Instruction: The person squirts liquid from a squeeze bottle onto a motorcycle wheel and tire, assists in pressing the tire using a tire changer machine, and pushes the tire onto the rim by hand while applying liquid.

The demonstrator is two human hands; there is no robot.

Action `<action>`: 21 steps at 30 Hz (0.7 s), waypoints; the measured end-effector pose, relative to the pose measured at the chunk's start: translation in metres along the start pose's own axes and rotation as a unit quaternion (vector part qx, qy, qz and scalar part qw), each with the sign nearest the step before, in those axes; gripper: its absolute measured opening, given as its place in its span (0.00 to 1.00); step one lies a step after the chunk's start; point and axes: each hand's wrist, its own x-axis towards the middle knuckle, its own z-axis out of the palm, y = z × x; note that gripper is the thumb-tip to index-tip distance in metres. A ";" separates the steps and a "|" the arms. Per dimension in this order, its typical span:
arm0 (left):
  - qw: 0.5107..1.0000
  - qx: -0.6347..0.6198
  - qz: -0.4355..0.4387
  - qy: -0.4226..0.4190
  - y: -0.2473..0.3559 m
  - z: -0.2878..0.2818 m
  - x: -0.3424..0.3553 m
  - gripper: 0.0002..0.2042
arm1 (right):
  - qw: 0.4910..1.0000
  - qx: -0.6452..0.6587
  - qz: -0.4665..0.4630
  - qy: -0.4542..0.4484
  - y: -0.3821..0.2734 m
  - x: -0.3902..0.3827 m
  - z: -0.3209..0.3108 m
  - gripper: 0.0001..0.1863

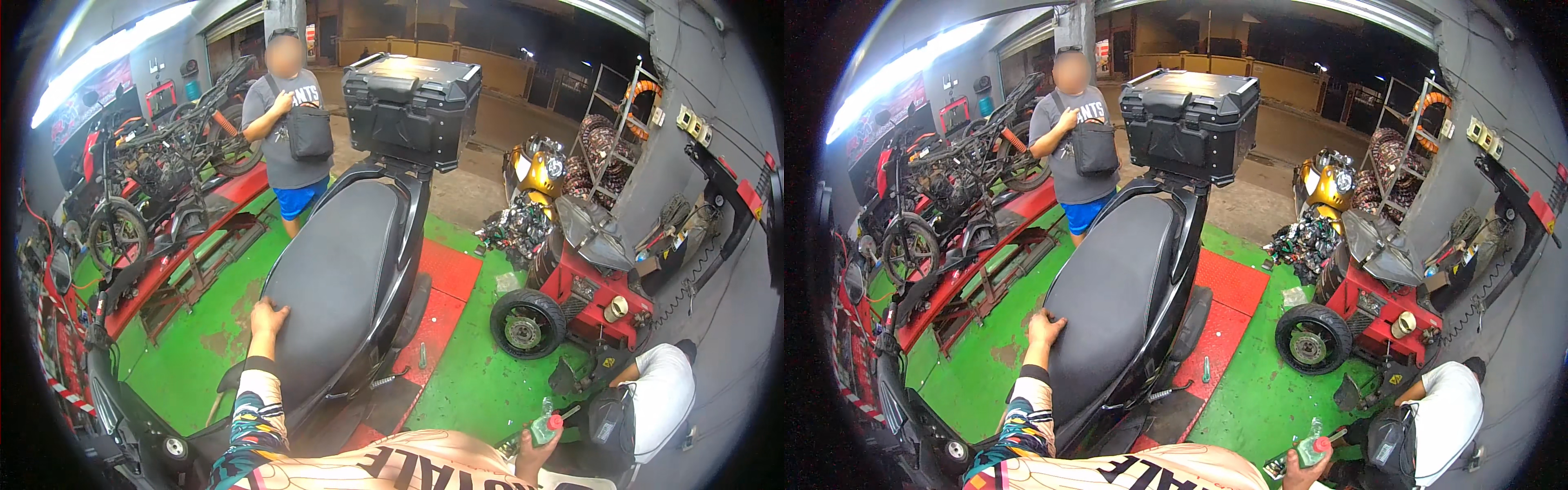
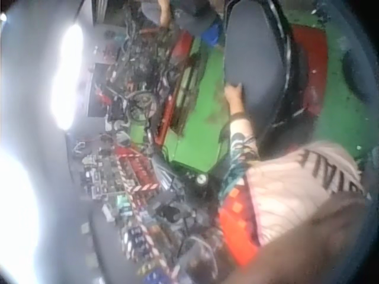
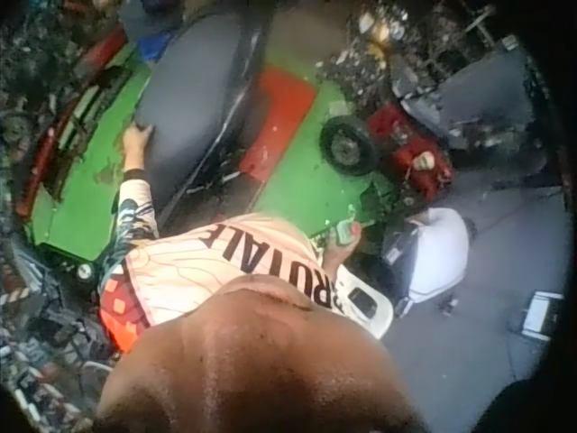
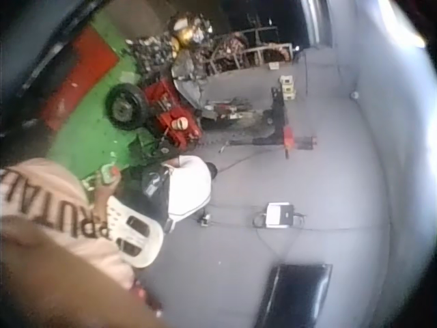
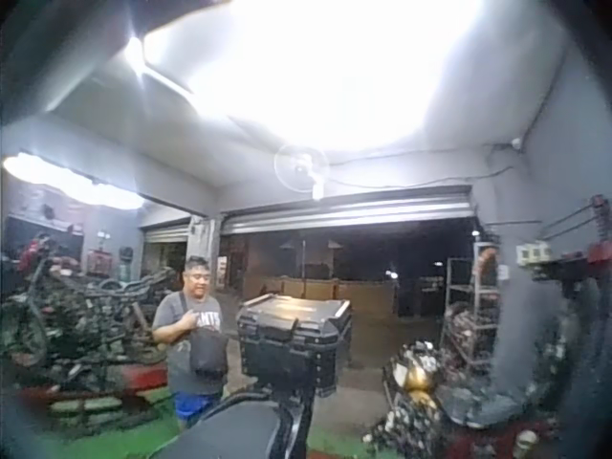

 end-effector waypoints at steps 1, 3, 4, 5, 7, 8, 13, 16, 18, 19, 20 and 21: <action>1.000 0.003 -0.001 0.000 0.000 0.000 -0.001 0.24 | 1.000 0.003 0.002 -0.003 0.001 0.000 0.000 0.45; 1.000 0.005 -0.001 0.001 0.002 -0.002 -0.001 0.24 | 1.000 0.007 0.004 -0.004 0.002 0.000 -0.001 0.44; 1.000 0.007 0.000 0.002 0.002 -0.002 -0.001 0.24 | 1.000 0.009 0.000 -0.003 0.002 0.000 0.000 0.44; 1.000 0.009 0.000 0.003 0.003 -0.003 -0.002 0.24 | 1.000 0.011 -0.005 -0.002 0.002 -0.001 0.000 0.44; 1.000 0.008 -0.002 0.001 0.003 -0.004 -0.002 0.24 | 1.000 0.012 -0.006 -0.003 0.000 -0.002 0.002 0.43; 1.000 0.002 0.003 0.005 0.004 -0.005 -0.001 0.24 | 1.000 0.013 -0.008 -0.004 -0.002 -0.002 0.003 0.43; 1.000 0.010 0.008 0.006 0.002 -0.002 0.000 0.24 | 1.000 0.015 0.003 -0.007 -0.013 -0.002 0.009 0.43; 1.000 0.014 0.013 0.012 -0.001 0.000 0.001 0.23 | 1.000 0.024 0.002 -0.008 -0.016 -0.002 0.012 0.43; 1.000 0.017 0.016 0.016 -0.002 0.001 0.001 0.23 | 1.000 0.023 0.001 -0.003 -0.017 -0.001 0.014 0.43; 1.000 0.013 0.011 0.015 -0.002 0.001 0.002 0.24 | 1.000 0.022 -0.006 -0.006 -0.017 -0.001 0.014 0.43; 1.000 0.008 0.013 0.016 -0.003 0.002 0.002 0.25 | 1.000 0.021 -0.013 -0.008 -0.017 -0.001 0.014 0.43; 1.000 0.012 0.008 0.011 -0.003 0.002 0.002 0.25 | 1.000 0.020 -0.012 -0.006 -0.016 -0.001 0.014 0.43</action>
